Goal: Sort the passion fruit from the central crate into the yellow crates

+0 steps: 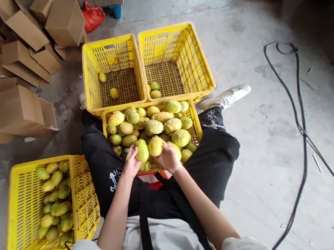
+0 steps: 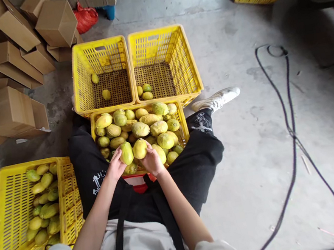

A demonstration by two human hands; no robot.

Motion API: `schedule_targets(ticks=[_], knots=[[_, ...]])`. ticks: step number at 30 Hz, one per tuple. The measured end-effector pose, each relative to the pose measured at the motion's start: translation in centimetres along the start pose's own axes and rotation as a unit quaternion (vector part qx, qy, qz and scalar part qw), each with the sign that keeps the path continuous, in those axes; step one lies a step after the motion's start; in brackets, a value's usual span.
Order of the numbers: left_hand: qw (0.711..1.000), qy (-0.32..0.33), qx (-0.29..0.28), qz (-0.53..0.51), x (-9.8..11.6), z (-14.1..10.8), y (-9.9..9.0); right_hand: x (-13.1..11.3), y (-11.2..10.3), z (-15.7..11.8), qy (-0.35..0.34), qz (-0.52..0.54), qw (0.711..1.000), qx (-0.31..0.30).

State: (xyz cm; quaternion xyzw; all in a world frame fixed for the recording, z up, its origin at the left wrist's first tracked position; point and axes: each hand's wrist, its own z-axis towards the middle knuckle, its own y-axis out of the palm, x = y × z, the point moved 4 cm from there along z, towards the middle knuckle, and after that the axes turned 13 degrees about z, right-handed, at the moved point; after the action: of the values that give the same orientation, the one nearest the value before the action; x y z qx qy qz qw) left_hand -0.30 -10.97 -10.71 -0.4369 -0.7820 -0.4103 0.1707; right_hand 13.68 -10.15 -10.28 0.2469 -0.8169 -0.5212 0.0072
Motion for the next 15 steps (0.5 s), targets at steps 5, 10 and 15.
schedule_targets(ticks=[5, 10, 15], knots=[[1.0, 0.009, -0.005, 0.024, 0.03, -0.1, 0.15, 0.19, -0.49, 0.14, 0.008, 0.0, 1.0, 0.027], [0.998, 0.005, -0.047, 0.041, 0.21, -0.45, 0.69, 0.37, 0.08, -0.12, 0.019, -0.013, 1.0, 0.0], [0.998, 0.002, -0.035, 0.046, 0.61, -0.64, 0.73, 0.2, 0.15, -0.48, -0.002, -0.037, 0.999, -0.008]])
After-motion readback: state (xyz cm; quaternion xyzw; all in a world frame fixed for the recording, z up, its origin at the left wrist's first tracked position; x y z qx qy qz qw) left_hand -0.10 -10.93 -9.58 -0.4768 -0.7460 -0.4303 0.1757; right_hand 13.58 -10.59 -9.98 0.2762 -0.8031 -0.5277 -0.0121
